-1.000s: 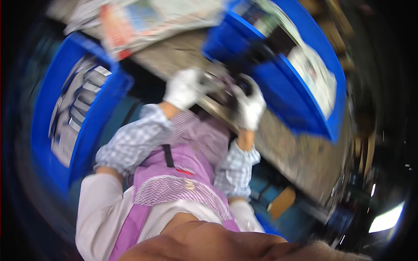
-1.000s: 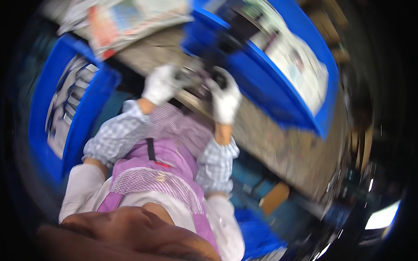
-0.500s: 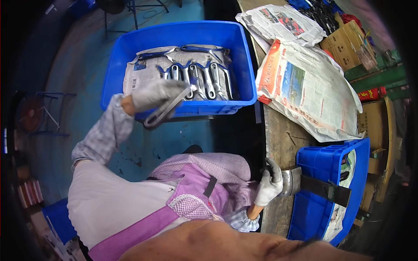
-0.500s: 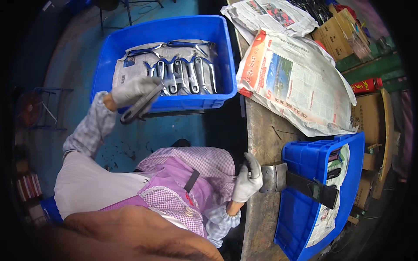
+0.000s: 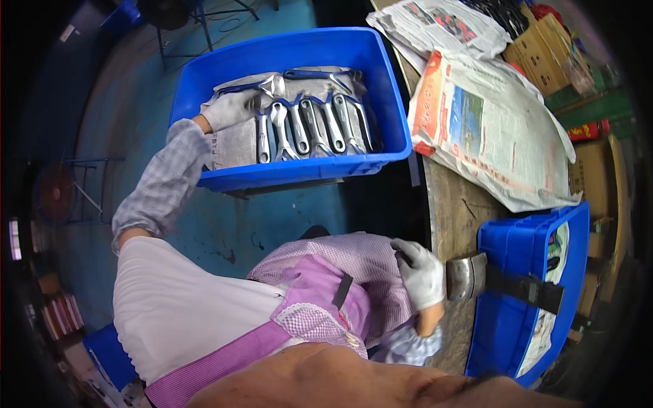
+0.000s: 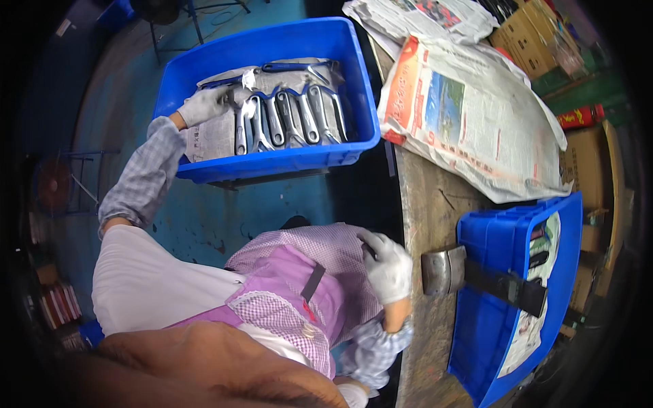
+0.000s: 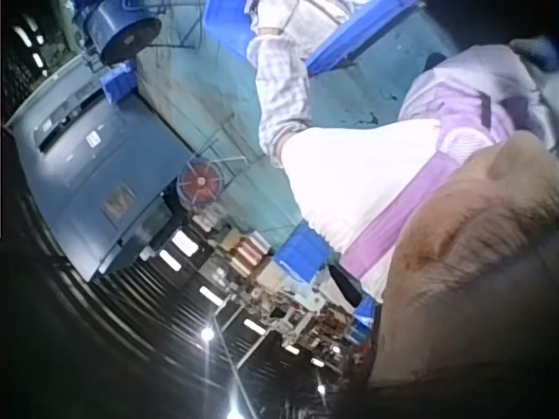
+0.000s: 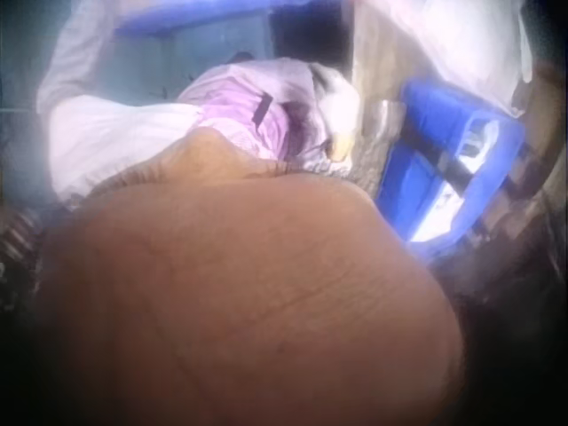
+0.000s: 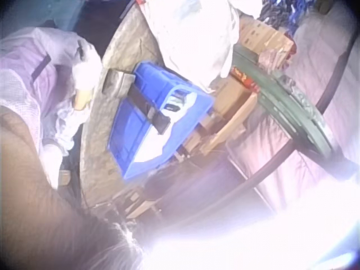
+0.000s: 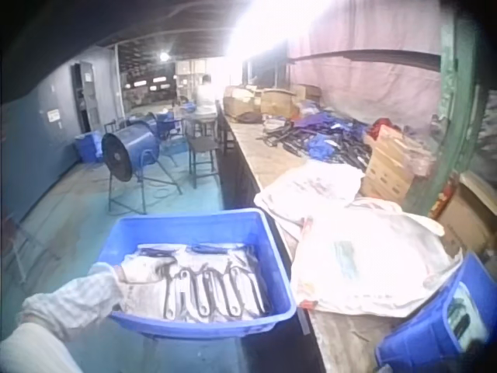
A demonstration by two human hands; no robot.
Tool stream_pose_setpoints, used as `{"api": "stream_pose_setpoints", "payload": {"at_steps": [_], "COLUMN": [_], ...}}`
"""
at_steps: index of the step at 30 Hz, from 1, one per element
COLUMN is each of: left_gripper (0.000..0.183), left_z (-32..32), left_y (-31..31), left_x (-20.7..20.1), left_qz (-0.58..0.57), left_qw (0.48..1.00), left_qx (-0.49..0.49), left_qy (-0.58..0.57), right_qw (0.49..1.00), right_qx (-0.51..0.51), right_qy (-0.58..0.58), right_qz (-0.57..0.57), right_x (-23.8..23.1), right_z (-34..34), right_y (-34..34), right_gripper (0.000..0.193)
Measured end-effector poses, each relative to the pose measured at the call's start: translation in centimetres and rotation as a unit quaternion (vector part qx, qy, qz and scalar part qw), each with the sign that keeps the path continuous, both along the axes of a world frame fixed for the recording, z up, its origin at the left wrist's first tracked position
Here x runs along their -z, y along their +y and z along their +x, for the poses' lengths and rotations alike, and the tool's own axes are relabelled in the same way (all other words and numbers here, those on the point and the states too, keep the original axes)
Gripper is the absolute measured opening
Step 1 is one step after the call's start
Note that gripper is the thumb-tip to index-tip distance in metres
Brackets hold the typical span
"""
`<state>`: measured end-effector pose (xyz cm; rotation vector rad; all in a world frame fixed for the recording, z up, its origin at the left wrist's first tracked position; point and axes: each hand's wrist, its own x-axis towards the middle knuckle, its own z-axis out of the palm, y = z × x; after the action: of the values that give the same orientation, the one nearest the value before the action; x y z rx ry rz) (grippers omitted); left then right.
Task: The person sorts and arranges metal parts by hand, moving them from blue bins onto a work surface and into other containers.
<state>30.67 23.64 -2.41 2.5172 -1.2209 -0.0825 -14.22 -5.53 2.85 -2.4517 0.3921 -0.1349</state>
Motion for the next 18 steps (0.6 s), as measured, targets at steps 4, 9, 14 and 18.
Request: {"api": "stream_pose_setpoints", "payload": {"at_steps": [4, 9, 14, 18], "left_gripper": [0.009, 0.017, 0.018, 0.017], "left_z": [0.3, -19.8, -26.1, -23.4], "left_y": [2.9, -12.2, -18.8, -19.0], "left_x": [2.6, -10.4, -20.6, -17.7], "left_qz": [0.256, 0.314, 0.258, 0.138], "left_qw": [0.897, 0.948, 0.966, 0.979], "left_qx": [0.349, 0.044, 0.022, 0.147], "left_qy": [-0.088, -0.036, -0.029, -0.04], "right_qw": [0.974, 0.971, 0.993, 0.996], "right_qx": [-0.181, -0.221, -0.113, -0.076], "right_qy": [0.015, -0.046, 0.009, 0.027], "right_qz": [-0.134, -0.081, -0.032, -0.027], "right_x": [-6.7, -13.3, -12.1, -11.0], "right_z": [5.1, 9.1, 3.5, 1.8], "right_y": [1.0, 2.6, 3.3, 3.4], "right_gripper": [0.022, 0.019, 0.018, 0.018]}}
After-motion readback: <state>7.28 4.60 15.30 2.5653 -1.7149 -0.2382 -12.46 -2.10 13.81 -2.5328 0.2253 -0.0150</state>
